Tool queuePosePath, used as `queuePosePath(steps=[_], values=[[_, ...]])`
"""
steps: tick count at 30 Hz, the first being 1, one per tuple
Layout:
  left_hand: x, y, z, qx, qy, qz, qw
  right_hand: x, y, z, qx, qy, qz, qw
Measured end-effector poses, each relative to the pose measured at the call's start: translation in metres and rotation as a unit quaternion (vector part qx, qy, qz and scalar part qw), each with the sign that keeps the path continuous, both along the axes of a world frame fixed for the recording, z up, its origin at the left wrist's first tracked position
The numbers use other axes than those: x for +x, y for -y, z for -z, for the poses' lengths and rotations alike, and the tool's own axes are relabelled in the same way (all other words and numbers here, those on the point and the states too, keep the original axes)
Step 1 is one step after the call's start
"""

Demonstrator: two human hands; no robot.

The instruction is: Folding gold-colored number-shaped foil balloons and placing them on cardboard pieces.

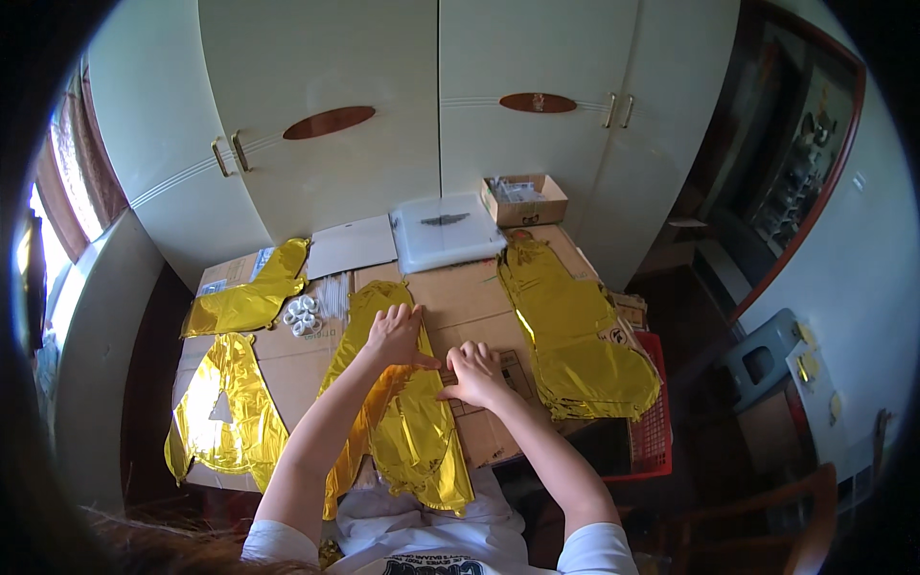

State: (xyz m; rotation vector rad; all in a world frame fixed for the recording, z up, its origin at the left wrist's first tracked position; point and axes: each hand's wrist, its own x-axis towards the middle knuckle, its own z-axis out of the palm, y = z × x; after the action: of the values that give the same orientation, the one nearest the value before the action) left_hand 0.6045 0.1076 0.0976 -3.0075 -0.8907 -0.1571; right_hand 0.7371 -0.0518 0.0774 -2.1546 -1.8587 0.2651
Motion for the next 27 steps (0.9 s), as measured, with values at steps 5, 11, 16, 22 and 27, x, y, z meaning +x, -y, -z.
queuePosePath(steps=[5,11,16,22,27], values=[[0.001,-0.001,0.002,-0.003,-0.014,-0.006,1.000,-0.005,0.013,-0.011,-0.054,0.034,-0.031,0.997],[0.002,-0.002,0.004,-0.003,-0.017,-0.006,1.000,-0.009,0.027,-0.021,-0.107,0.028,-0.073,0.991],[0.002,-0.001,-0.003,-0.016,-0.036,-0.008,0.999,-0.013,0.033,-0.023,-0.103,0.037,-0.087,0.990],[0.007,-0.006,-0.004,-0.027,-0.034,-0.019,0.999,-0.011,0.037,-0.018,-0.077,0.030,-0.081,0.993],[-0.013,-0.019,-0.003,-0.041,0.100,-0.089,0.990,-0.009,0.031,-0.023,-0.111,0.047,-0.101,0.988]])
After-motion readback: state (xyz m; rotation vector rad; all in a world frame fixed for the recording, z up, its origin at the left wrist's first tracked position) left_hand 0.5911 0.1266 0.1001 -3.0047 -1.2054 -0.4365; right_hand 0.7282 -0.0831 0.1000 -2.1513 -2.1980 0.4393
